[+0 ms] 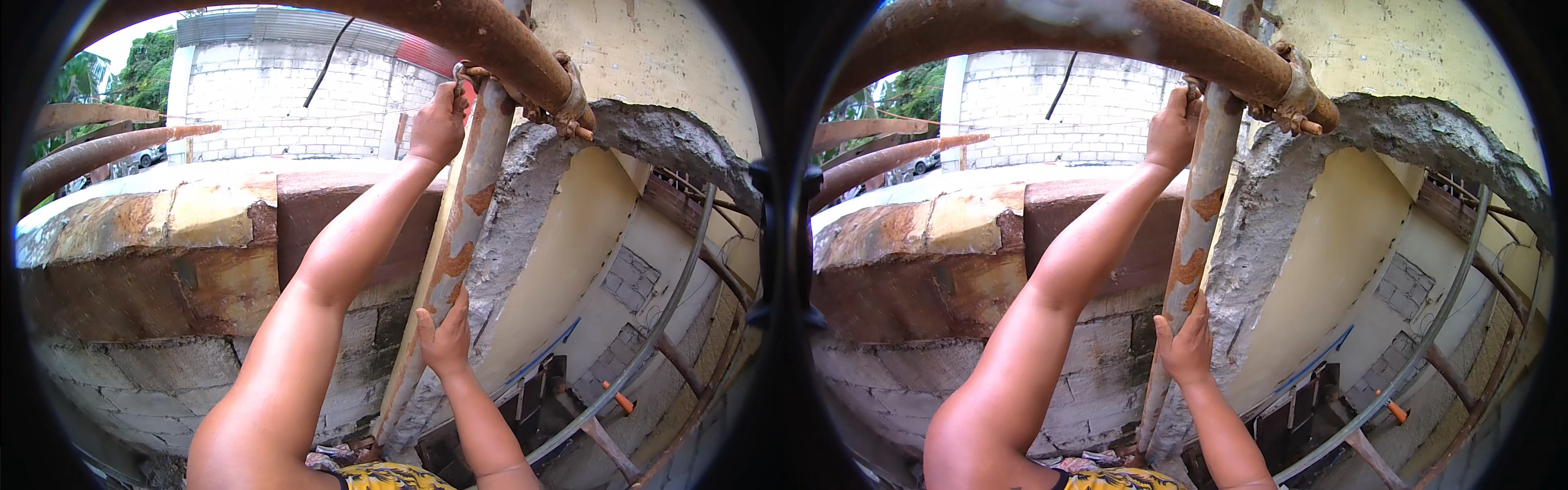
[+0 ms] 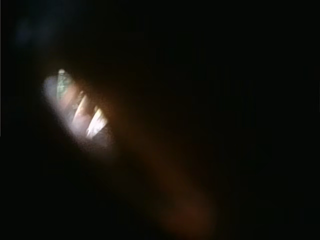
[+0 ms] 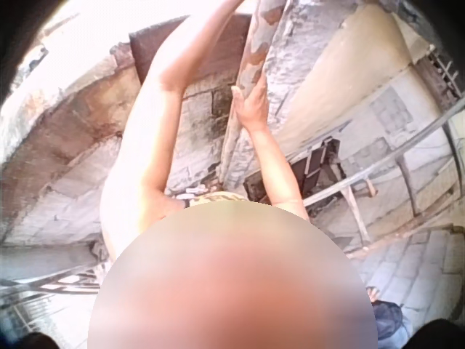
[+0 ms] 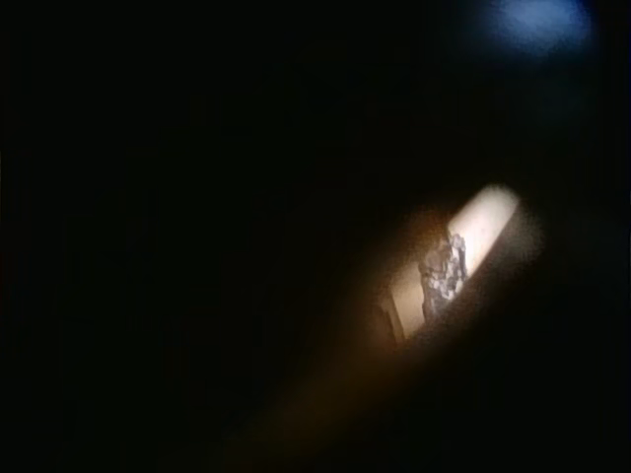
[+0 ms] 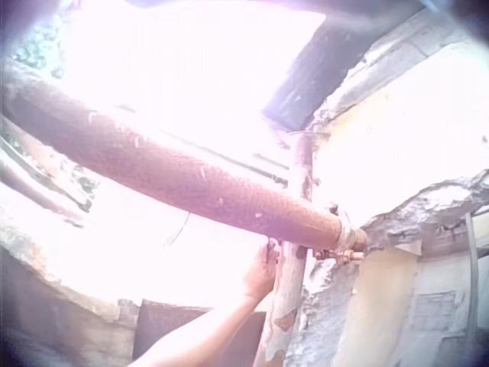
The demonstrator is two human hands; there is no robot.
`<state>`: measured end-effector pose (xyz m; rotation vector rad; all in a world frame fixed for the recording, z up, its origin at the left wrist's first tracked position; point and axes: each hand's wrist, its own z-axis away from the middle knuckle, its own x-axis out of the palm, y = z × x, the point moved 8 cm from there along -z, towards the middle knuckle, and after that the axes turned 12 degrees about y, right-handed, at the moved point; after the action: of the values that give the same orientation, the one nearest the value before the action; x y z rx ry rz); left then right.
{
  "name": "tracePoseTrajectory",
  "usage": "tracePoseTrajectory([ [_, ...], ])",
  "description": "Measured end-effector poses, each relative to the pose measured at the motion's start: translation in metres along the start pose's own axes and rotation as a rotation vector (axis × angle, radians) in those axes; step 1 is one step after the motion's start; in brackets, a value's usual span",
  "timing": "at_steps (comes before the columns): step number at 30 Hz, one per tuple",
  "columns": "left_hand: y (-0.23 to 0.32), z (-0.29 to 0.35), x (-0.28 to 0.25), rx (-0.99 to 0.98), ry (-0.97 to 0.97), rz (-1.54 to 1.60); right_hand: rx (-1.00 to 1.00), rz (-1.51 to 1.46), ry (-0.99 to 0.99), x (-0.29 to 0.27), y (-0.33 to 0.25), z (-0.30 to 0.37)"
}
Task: The person adjusts a head-mounted camera, then uses a wrench to tighten bolts on a metal scaffolding pole attached to a wall. The person repeatedly turns the wrench to secure the scaffolding connection.
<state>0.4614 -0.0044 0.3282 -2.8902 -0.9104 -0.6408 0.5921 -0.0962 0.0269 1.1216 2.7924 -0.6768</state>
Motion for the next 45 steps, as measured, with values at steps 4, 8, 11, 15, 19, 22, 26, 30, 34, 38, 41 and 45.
tracePoseTrajectory([
  [4, -0.042, 0.015, 0.003, -0.922, -0.112, 0.607, -0.027, 0.025, 0.021, 0.001, 0.001, 0.002],
  [8, -0.008, -0.015, -0.041, -0.437, -0.468, 0.231, -0.06, -0.008, 0.029, -0.003, -0.002, -0.002],
  [11, 0.019, -0.057, -0.068, -0.134, -0.643, -0.12, -0.045, -0.058, 0.005, 0.005, -0.007, 0.0],
  [15, 0.06, -0.096, -0.067, 0.328, -0.746, -0.406, -0.003, -0.076, -0.024, 0.003, 0.001, 0.002],
  [19, 0.069, -0.105, -0.056, 0.197, -0.913, -0.554, -0.033, -0.046, -0.003, 0.001, 0.005, 0.003],
  [22, 0.057, -0.108, -0.05, 0.153, -0.955, -0.634, -0.042, -0.061, -0.007, 0.005, 0.001, 0.003],
  [26, 0.047, -0.076, -0.049, 0.136, -0.688, -0.347, -0.067, -0.017, 0.028, 0.004, 0.008, 0.004],
  [30, 0.009, 0.005, -0.035, -0.856, -0.467, 0.549, -0.057, -0.026, 0.015, 0.006, 0.005, 0.006],
  [34, 0.006, 0.033, 0.014, -1.045, -0.241, 1.126, -0.061, 0.012, 0.018, 0.003, 0.002, 0.001],
  [38, -0.004, 0.022, 0.013, -0.733, -0.089, 0.983, -0.066, 0.002, 0.018, 0.006, -0.002, 0.001],
  [41, -0.008, 0.014, -0.005, -0.518, -0.102, 0.488, -0.048, 0.003, 0.012, 0.001, 0.004, 0.002],
  [45, -0.03, -0.007, -0.049, -0.5, -0.265, -0.032, -0.053, -0.044, 0.002, 0.002, -0.001, 0.0],
])
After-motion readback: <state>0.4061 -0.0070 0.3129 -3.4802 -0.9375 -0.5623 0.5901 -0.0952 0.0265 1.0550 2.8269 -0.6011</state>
